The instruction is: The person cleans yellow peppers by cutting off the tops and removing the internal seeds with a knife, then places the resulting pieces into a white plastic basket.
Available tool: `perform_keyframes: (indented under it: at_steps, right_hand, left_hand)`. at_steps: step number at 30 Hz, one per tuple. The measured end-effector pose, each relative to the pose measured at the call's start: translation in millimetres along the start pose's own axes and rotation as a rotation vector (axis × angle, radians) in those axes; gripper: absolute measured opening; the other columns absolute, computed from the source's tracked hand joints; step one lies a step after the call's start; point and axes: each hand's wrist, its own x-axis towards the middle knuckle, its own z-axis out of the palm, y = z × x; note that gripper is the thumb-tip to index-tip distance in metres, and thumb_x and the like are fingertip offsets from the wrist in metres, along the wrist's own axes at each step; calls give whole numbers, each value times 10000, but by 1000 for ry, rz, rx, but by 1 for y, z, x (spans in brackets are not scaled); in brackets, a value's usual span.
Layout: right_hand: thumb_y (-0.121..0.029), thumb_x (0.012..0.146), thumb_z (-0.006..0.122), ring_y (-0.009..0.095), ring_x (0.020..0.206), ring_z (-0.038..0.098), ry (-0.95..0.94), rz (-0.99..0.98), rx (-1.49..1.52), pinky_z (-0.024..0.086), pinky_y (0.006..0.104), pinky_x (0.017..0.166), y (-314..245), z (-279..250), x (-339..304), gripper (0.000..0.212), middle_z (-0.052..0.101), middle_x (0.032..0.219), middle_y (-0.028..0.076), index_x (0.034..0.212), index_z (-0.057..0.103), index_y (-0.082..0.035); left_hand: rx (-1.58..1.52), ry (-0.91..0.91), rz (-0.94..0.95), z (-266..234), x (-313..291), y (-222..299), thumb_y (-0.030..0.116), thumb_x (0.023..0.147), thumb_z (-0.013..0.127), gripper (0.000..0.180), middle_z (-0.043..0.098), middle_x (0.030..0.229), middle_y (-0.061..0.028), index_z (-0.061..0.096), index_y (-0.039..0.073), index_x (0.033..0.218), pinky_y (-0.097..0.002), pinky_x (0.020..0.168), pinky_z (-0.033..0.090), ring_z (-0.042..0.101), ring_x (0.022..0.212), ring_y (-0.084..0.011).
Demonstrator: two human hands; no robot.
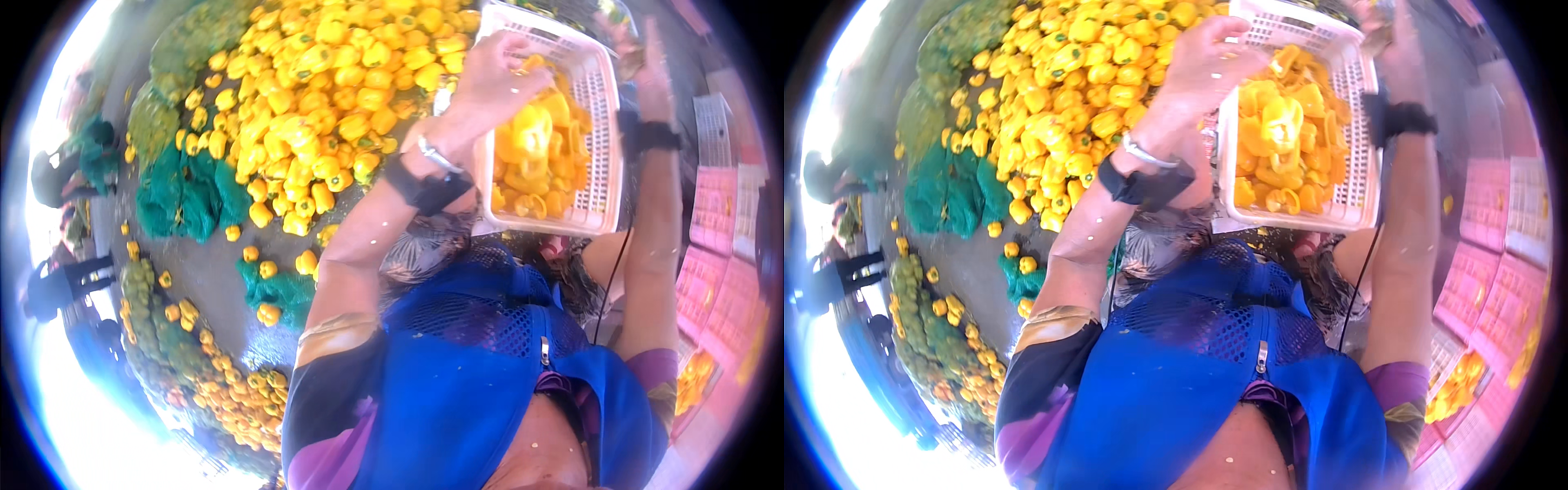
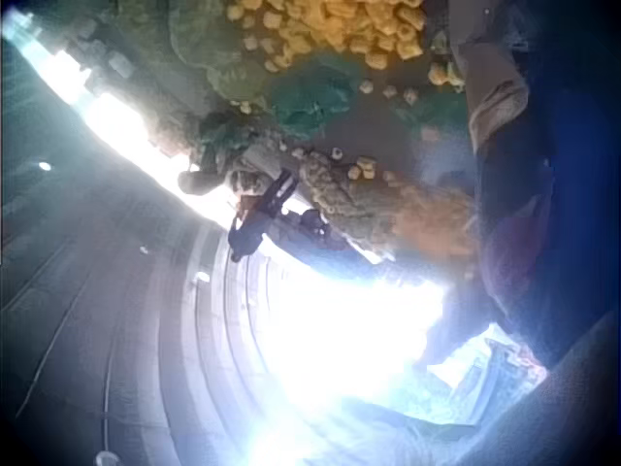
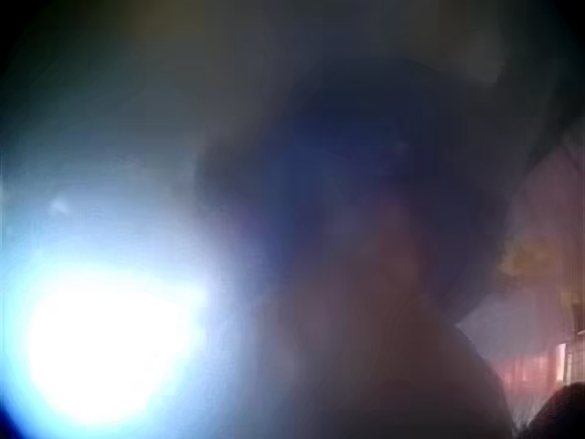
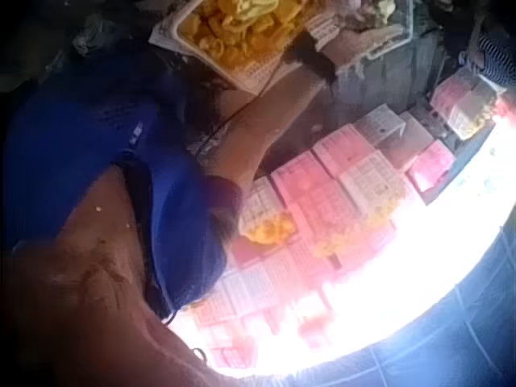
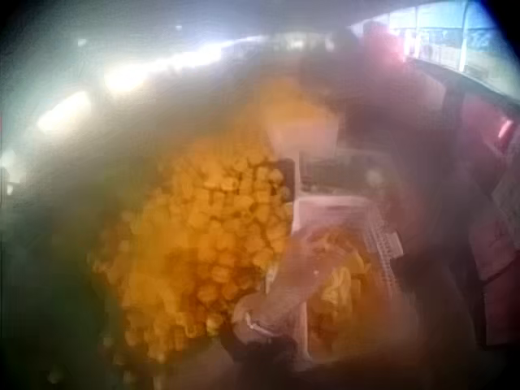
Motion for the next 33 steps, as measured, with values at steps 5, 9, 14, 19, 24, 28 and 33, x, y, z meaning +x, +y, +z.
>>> perform_keyframes:
  at_steps: [5, 9, 14, 19, 24, 28, 33]
  right_hand:
    - [-295, 928, 499, 149, 896, 524, -431, 29, 224, 437, 244, 784, 44, -62, 113, 525, 509, 1262, 182, 1320, 400, 39]
    - [-373, 905, 556, 25, 679, 509, -317, 20, 55, 357, 165, 529, 77, 18, 25, 496, 656, 1002, 89, 1247, 552, -14]
    - [-349, 906, 549, 12, 555, 459, -232, 379, -44, 363, 140, 482, 111, 21, -57, 475, 681, 874, 71, 1222, 560, 6]
    - [-256, 895, 557, 26, 480, 449, -187, 620, -69, 379, 146, 434, 111, 35, -94, 437, 682, 848, 87, 1229, 521, 24]
    - [-154, 886, 539, 45, 453, 483, -123, 710, -19, 397, 153, 406, 117, 41, -112, 374, 678, 825, 105, 1210, 519, 33]
    - [-145, 899, 543, 62, 455, 497, -149, 712, -28, 402, 167, 402, 123, 58, -124, 342, 670, 841, 122, 1196, 528, 25]
    - [-165, 913, 550, 64, 465, 510, -221, 681, -87, 400, 168, 407, 124, 71, -131, 345, 667, 837, 124, 1203, 529, 20]
  left_hand:
    - [354, 341, -66, -140, -27, -55, 273, 733, 781, 466, 650, 1013, -104, 614, -10, 1063, -296, 720, 517, 636, 900, -181]
    - [1053, 587, -182, -267, -95, -179, 365, 724, 755, 465, 623, 831, -88, 594, -6, 952, -272, 615, 492, 595, 695, -201]
    - [-96, 865, -1046, -322, -104, -262, 463, 729, 744, 603, 562, 814, -163, 543, -9, 1046, -374, 513, 488, 584, 624, -266]
    - [-144, 858, -1036, -335, -105, -292, 454, 725, 751, 564, 548, 806, -165, 570, 12, 1024, -318, 472, 459, 538, 554, -233]
    - [-70, 745, -918, -335, -84, -289, 478, 670, 780, 561, 566, 761, -101, 651, 8, 948, -334, 458, 372, 490, 543, -196]
    - [209, 641, -1060, -332, -63, -274, 459, 648, 796, 565, 607, 780, -78, 668, -8, 940, -330, 430, 362, 526, 535, -193]
    - [124, 387, -1044, -336, -65, -268, 406, 665, 735, 504, 619, 966, -92, 647, 75, 1035, -346, 612, 475, 588, 773, -209]
